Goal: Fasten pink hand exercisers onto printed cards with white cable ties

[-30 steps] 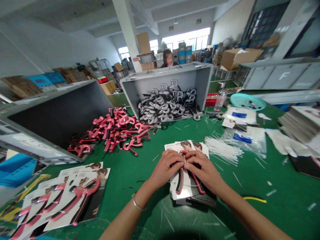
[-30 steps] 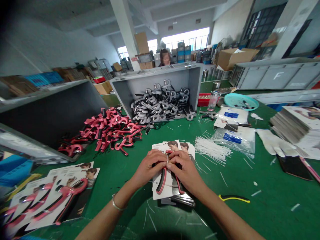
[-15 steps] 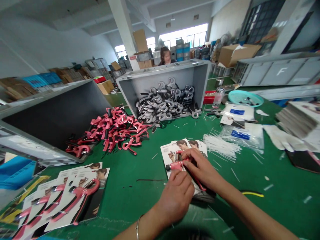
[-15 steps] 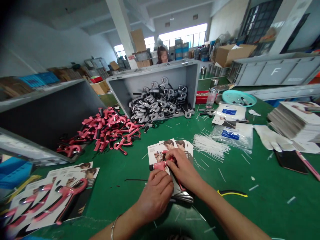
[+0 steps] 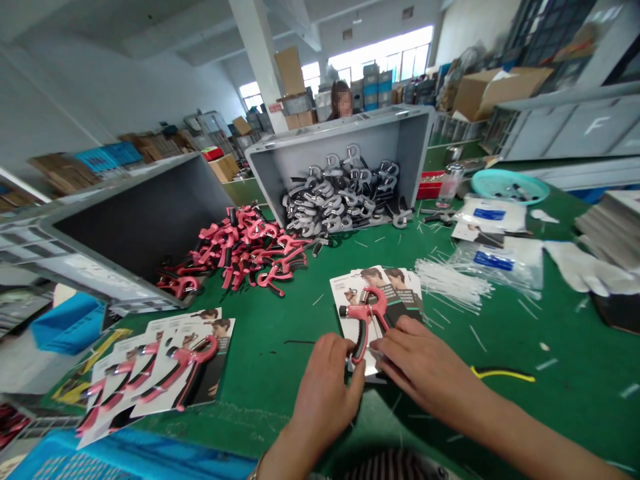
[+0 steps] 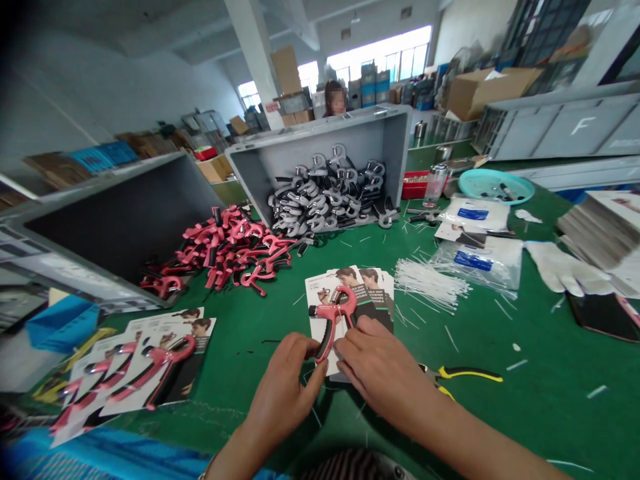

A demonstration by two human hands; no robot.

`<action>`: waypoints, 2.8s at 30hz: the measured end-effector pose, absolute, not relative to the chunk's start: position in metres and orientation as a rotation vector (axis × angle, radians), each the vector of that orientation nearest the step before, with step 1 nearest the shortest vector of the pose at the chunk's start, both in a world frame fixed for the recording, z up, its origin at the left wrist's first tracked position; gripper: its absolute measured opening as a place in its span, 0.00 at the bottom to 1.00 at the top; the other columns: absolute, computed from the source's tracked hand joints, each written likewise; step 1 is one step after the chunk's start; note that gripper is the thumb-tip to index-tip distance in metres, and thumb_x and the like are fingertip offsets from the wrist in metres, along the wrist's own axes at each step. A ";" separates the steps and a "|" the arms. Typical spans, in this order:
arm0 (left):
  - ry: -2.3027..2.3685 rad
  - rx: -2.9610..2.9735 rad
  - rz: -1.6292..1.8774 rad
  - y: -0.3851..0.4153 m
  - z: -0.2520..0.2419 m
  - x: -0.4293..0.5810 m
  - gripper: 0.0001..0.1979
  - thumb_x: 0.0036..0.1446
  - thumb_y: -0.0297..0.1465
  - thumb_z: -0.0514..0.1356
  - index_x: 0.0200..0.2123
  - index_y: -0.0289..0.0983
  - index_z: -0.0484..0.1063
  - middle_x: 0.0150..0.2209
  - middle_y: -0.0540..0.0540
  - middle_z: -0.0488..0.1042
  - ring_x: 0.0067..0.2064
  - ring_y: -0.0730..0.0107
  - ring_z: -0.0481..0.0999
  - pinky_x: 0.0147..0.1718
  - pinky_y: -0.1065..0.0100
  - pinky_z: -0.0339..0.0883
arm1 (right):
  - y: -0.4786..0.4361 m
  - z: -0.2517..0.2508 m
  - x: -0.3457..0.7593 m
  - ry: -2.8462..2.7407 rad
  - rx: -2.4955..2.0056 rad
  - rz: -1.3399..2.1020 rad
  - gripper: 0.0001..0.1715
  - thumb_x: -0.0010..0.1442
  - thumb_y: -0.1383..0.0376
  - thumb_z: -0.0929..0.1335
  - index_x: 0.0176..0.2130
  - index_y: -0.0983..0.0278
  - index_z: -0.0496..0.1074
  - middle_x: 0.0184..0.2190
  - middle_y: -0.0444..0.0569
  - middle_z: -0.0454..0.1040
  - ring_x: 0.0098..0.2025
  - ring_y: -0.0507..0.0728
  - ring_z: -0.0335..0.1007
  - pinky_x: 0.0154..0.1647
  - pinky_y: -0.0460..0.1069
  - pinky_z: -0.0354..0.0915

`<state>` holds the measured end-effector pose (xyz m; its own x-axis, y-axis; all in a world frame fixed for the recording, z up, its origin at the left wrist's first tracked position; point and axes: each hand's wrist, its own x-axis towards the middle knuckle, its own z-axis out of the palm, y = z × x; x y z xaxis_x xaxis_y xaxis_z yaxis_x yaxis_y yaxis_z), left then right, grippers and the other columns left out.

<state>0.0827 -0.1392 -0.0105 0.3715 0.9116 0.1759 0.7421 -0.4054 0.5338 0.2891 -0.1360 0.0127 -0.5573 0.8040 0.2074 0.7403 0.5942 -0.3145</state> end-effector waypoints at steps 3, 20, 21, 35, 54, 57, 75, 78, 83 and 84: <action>1.380 2.212 0.660 -0.136 -0.005 0.076 0.06 0.63 0.30 0.59 0.43 0.37 0.71 0.41 0.42 0.71 0.46 0.57 0.70 0.48 0.55 0.65 | -0.135 0.007 0.282 -2.558 -1.273 0.147 0.07 0.66 0.71 0.63 0.39 0.65 0.71 0.36 0.52 0.73 0.38 0.62 0.61 0.42 0.57 0.58; 1.134 1.693 1.078 -0.116 -0.023 0.087 0.02 0.59 0.26 0.63 0.35 0.37 0.77 0.34 0.48 0.76 0.36 0.70 0.73 0.38 0.71 0.65 | -0.116 0.011 0.291 -2.048 -1.181 0.736 0.06 0.67 0.68 0.67 0.42 0.58 0.74 0.39 0.45 0.76 0.44 0.58 0.66 0.46 0.52 0.61; 1.120 1.669 1.082 -0.116 -0.023 0.086 0.02 0.59 0.26 0.63 0.34 0.37 0.77 0.33 0.48 0.75 0.36 0.70 0.73 0.38 0.71 0.64 | -0.117 0.010 0.291 -2.027 -1.214 0.727 0.05 0.66 0.68 0.67 0.41 0.59 0.74 0.38 0.46 0.75 0.43 0.58 0.66 0.45 0.52 0.61; 1.081 1.519 1.065 -0.115 -0.027 0.084 0.03 0.59 0.31 0.64 0.35 0.37 0.76 0.35 0.47 0.74 0.38 0.67 0.73 0.40 0.68 0.64 | -0.118 0.011 0.291 -2.292 -1.193 0.478 0.07 0.68 0.65 0.66 0.37 0.62 0.72 0.36 0.49 0.74 0.40 0.60 0.63 0.45 0.55 0.57; 1.154 2.558 0.650 -0.119 0.017 0.076 0.11 0.67 0.28 0.51 0.35 0.35 0.72 0.34 0.42 0.74 0.38 0.60 0.70 0.41 0.58 0.62 | -0.118 0.016 0.274 -2.265 -1.166 0.549 0.05 0.67 0.67 0.66 0.40 0.62 0.73 0.38 0.50 0.74 0.44 0.61 0.65 0.48 0.57 0.61; 1.133 2.560 0.809 -0.122 0.016 0.077 0.09 0.66 0.26 0.52 0.35 0.35 0.71 0.34 0.42 0.74 0.38 0.61 0.70 0.41 0.58 0.61 | -0.120 0.015 0.276 -2.277 -1.141 0.539 0.06 0.68 0.67 0.65 0.39 0.62 0.73 0.38 0.49 0.73 0.44 0.60 0.64 0.48 0.56 0.61; 1.407 1.990 1.143 -0.126 -0.049 0.062 0.12 0.63 0.30 0.59 0.50 0.41 0.74 0.57 0.40 0.72 0.60 0.56 0.68 0.60 0.52 0.59 | -0.128 -0.014 0.319 -1.850 -1.175 0.572 0.08 0.68 0.63 0.64 0.36 0.58 0.72 0.42 0.48 0.77 0.51 0.61 0.66 0.55 0.60 0.59; 1.418 1.547 1.165 -0.120 -0.038 0.042 0.13 0.64 0.36 0.59 0.49 0.40 0.75 0.58 0.41 0.72 0.60 0.57 0.69 0.59 0.56 0.61 | -0.157 -0.048 0.388 -1.876 -1.488 0.398 0.09 0.63 0.58 0.68 0.44 0.55 0.73 0.52 0.53 0.74 0.55 0.67 0.65 0.58 0.66 0.54; 1.145 0.780 1.000 -0.096 -0.014 0.035 0.23 0.58 0.40 0.65 0.53 0.34 0.71 0.51 0.36 0.77 0.44 0.59 0.80 0.42 0.62 0.73 | -0.208 -0.112 0.475 -2.074 -2.015 0.356 0.40 0.47 0.52 0.76 0.56 0.63 0.74 0.58 0.74 0.67 0.54 0.81 0.66 0.46 0.69 0.59; 1.062 0.735 0.918 -0.091 -0.008 0.041 0.23 0.56 0.39 0.66 0.51 0.32 0.72 0.48 0.36 0.78 0.41 0.60 0.80 0.40 0.63 0.74 | -0.213 -0.118 0.481 -2.071 -2.027 0.406 0.37 0.48 0.52 0.75 0.55 0.64 0.76 0.55 0.75 0.69 0.51 0.80 0.69 0.45 0.69 0.60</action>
<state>0.0405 -0.0913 -0.0080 0.2046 0.8943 -0.3980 -0.2639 0.4420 0.8573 0.4815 -0.2132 -0.1184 -0.0280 0.9989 -0.0388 0.9394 0.0130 -0.3425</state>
